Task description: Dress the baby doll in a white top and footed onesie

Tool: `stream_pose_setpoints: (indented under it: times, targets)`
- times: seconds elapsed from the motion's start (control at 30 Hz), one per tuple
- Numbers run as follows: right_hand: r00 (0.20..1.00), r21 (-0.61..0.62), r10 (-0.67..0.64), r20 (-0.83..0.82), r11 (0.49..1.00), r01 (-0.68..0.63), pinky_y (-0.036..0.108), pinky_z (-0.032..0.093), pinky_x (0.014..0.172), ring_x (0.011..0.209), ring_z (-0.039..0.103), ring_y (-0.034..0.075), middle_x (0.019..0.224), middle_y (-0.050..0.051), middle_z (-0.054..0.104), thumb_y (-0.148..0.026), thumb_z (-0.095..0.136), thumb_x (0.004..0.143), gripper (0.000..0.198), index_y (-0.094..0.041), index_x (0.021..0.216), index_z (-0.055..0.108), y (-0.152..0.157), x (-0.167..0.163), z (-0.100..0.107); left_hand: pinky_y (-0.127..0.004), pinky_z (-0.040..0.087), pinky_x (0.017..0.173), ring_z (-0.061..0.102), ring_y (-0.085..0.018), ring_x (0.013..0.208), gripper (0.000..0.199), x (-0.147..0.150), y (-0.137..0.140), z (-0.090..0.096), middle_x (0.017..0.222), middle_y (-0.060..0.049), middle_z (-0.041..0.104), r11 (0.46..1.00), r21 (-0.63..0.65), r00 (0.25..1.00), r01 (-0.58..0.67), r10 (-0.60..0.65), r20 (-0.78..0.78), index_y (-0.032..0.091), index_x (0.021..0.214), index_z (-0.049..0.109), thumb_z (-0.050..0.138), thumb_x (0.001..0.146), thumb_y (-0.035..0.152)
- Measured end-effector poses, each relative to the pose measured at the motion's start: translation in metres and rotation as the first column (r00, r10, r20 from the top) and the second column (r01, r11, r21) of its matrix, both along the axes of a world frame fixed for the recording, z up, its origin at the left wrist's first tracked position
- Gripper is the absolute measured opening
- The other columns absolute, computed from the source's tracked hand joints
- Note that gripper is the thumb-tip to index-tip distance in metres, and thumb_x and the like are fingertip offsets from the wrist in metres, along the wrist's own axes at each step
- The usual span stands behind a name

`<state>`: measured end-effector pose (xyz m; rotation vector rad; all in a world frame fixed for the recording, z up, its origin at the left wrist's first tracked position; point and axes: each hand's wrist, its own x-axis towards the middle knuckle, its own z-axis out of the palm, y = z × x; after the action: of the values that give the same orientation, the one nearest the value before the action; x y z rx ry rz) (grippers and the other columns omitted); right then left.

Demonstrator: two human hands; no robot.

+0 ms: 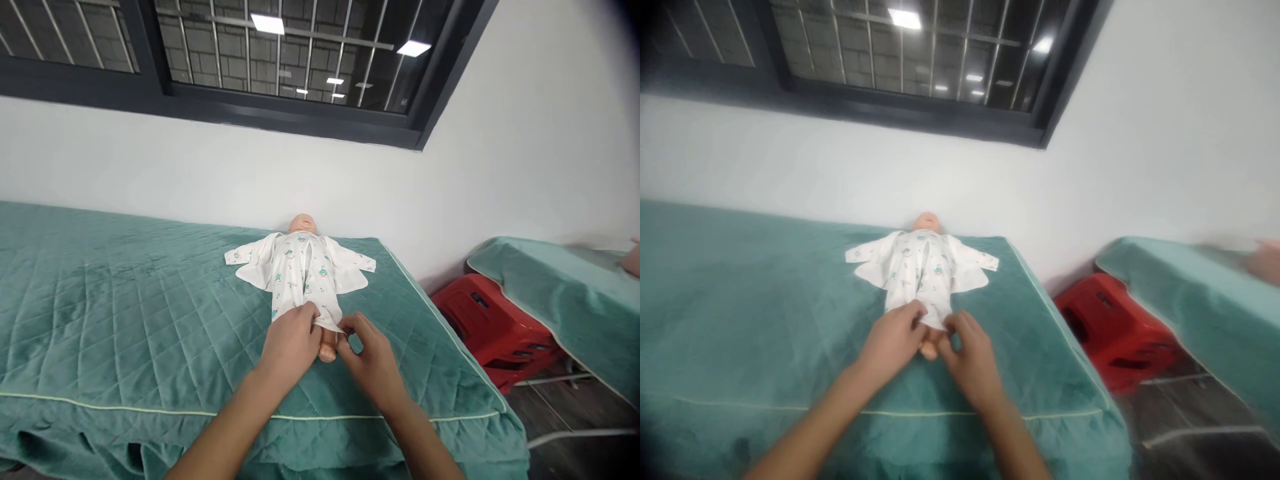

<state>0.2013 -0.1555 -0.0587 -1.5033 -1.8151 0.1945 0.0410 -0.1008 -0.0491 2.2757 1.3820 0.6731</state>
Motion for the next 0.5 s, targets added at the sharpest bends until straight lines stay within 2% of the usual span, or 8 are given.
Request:
stream_pose_setpoints:
  times: [0.1, 0.23, 0.37, 0.43, 0.5]
  targets:
    - [1.000, -0.027, 0.005, 0.027, 1.000, -0.004, 0.028, 0.044, 0.070, 0.074, 0.054, 0.016, 0.083, 0.002, 0.056, -0.017, 0.050, 0.087, 0.007, -0.021, 0.085, 0.056, -0.005, 0.003, -0.001, -0.027, 0.038, 0.062, 0.062, -0.019, 0.072, 0.014, -0.008, -0.001, -0.003, 0.077, -0.001, 0.067, 0.999, -0.031, 0.999, 0.038, -0.037, 0.035, 0.024, 0.091, 0.057, 0.047, 0.086, 0.015]
    - [0.999, -0.091, 0.040, -0.008, 0.995, -0.040, 0.028, 0.046, 0.070, 0.076, 0.056, 0.016, 0.083, 0.002, 0.057, -0.017, 0.050, 0.088, 0.008, -0.022, 0.084, 0.056, -0.016, 0.003, -0.012, -0.030, 0.041, 0.068, 0.062, -0.021, 0.082, 0.015, -0.017, -0.014, -0.008, 0.088, -0.004, 0.068, 0.989, 0.102, 0.993, 0.107, -0.101, -0.065, 0.023, 0.092, 0.058, 0.049, 0.085, 0.014]
    - [0.995, -0.157, 0.094, -0.038, 0.983, -0.099, 0.030, 0.049, 0.074, 0.080, 0.058, 0.017, 0.085, 0.002, 0.059, -0.017, 0.050, 0.089, 0.009, -0.022, 0.086, 0.057, -0.030, 0.005, -0.021, -0.038, 0.044, 0.079, 0.058, -0.024, 0.087, 0.015, -0.026, -0.030, -0.012, 0.085, -0.005, 0.065, 0.947, 0.228, 0.971, 0.226, -0.202, -0.124, 0.021, 0.086, 0.058, 0.046, 0.087, 0.011]
    - [0.990, -0.224, 0.131, -0.053, 0.964, -0.140, 0.031, 0.051, 0.076, 0.083, 0.060, 0.017, 0.089, 0.002, 0.062, -0.019, 0.052, 0.090, 0.008, -0.023, 0.088, 0.059, -0.034, 0.012, -0.014, -0.040, 0.045, 0.081, 0.057, -0.024, 0.089, 0.018, -0.032, -0.035, -0.016, 0.086, -0.006, 0.064, 0.926, 0.255, 0.960, 0.278, -0.261, -0.097, 0.020, 0.087, 0.058, 0.043, 0.090, 0.012]
    - [0.983, -0.258, 0.150, -0.106, 0.950, -0.173, 0.034, 0.053, 0.080, 0.088, 0.063, 0.019, 0.095, 0.003, 0.066, -0.025, 0.056, 0.090, 0.009, -0.025, 0.095, 0.063, -0.036, 0.024, 0.006, -0.039, 0.046, 0.081, 0.057, -0.022, 0.090, 0.019, -0.041, -0.040, -0.019, 0.088, -0.006, 0.065, 0.915, 0.256, 0.947, 0.313, -0.320, -0.015, 0.020, 0.091, 0.060, 0.041, 0.093, 0.014]
